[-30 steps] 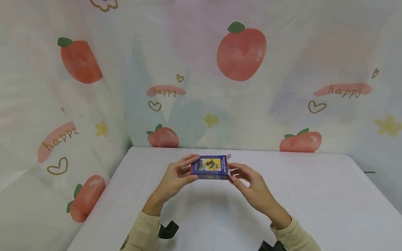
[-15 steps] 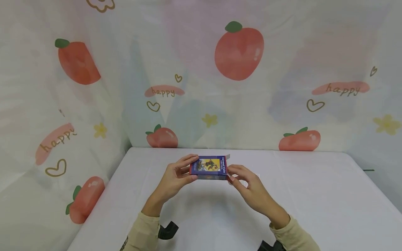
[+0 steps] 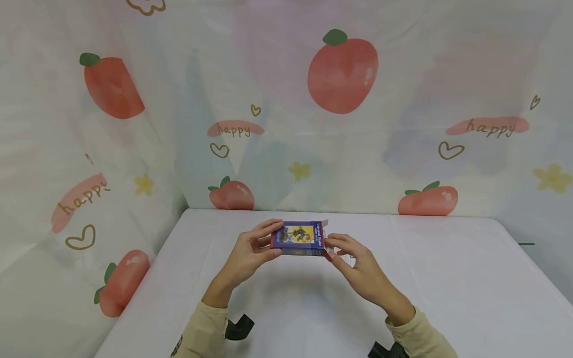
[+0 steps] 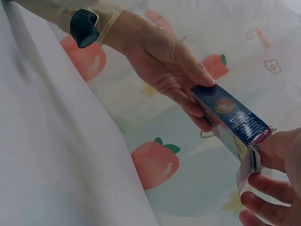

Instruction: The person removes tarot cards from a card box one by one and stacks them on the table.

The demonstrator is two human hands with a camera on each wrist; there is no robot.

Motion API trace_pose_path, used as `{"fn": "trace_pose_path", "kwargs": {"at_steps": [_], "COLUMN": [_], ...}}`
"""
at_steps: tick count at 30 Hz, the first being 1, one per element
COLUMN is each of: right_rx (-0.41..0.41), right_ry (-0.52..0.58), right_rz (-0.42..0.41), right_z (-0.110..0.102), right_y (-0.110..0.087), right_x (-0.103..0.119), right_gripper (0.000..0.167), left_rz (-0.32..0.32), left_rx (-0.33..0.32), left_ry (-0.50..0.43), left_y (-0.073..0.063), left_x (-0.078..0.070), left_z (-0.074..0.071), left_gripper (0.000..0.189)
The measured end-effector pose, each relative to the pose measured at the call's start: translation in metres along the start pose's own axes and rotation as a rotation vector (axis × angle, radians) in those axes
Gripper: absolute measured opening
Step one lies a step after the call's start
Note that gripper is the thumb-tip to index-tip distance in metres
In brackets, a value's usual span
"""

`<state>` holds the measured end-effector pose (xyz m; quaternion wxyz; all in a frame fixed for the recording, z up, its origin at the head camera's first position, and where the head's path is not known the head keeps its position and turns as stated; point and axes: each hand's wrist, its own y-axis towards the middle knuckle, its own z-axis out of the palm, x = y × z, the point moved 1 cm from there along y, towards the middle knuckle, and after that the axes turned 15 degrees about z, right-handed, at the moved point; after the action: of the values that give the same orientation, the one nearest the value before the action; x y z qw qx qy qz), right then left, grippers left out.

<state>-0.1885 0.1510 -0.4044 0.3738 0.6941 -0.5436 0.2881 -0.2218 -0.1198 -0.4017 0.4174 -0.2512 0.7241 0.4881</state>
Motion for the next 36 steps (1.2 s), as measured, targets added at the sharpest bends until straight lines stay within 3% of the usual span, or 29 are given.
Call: {"fn": "trace_pose_path", "kwargs": {"at_steps": [16, 36], "right_rx": [-0.008, -0.11], "right_ry": [0.018, 0.053], "right_rz": [0.026, 0.064], "right_z": [-0.007, -0.018], "right_y": [0.001, 0.006], "right_x": [0.001, -0.004], "right_gripper": [0.028, 0.028], "left_rz": [-0.01, -0.024], "left_rx": [0.003, -0.008], "left_ry": [0.016, -0.006], "left_y": [0.0, 0.0], "left_x": [0.0, 0.0], "left_z": [-0.001, 0.0], "left_gripper": [0.058, 0.059]}}
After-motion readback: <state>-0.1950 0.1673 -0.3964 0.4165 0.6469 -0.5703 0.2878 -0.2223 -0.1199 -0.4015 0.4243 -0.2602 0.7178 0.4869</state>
